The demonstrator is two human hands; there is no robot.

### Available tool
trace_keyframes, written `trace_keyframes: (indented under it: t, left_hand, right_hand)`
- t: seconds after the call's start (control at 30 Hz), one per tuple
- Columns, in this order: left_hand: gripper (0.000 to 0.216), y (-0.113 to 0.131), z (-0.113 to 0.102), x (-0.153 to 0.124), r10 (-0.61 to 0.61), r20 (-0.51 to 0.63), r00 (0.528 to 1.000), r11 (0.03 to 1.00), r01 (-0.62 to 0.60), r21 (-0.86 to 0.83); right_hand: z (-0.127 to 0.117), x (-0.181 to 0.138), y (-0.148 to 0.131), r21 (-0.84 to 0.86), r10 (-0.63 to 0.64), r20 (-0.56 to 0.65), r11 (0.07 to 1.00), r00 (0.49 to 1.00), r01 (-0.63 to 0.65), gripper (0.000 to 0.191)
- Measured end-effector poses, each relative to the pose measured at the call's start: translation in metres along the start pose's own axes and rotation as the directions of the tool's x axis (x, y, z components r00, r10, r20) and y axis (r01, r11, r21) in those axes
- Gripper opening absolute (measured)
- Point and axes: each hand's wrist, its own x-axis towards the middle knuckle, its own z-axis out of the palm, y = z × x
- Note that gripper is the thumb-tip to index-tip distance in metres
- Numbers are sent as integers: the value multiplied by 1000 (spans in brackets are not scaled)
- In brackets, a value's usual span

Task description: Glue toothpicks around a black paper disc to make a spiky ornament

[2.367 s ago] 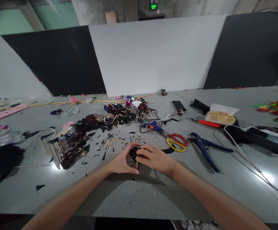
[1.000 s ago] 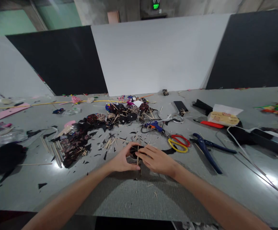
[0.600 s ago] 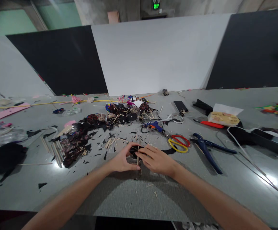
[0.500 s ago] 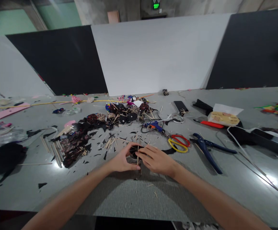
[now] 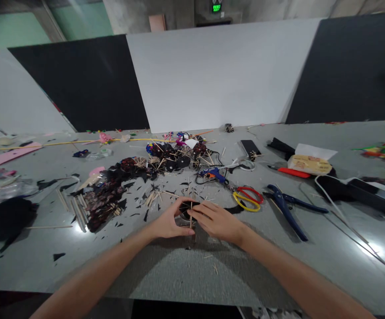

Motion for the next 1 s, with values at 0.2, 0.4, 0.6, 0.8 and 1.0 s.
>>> trace_keyframes:
  t: [0.2, 0.4, 0.6, 0.8, 1.0]
  left_hand:
    - [89, 1, 0, 1, 8, 6, 1000, 999, -8, -44]
    - [90, 0, 0, 1, 24, 1, 1000, 999, -23, -28]
    - [93, 0, -1, 1, 28, -2, 1000, 995, -28, 97]
    - [95, -2, -1, 0, 30, -7, 1000, 988, -29, 149]
    - [94, 0, 1, 1, 17, -6, 1000, 982, -15, 186]
  right_hand:
    - [0, -1, 2, 11, 9, 27, 1000, 1000, -9, 41]
    - [-5, 0, 3, 22, 56, 56, 998, 997, -57, 26]
    - [-6, 4, 0, 12, 64, 73, 998, 995, -65, 19]
    - [-5, 5, 1, -34, 7, 70, 999, 998, -4, 14]
    - [-6, 1, 3, -116, -97, 37, 988, 995, 101, 18]
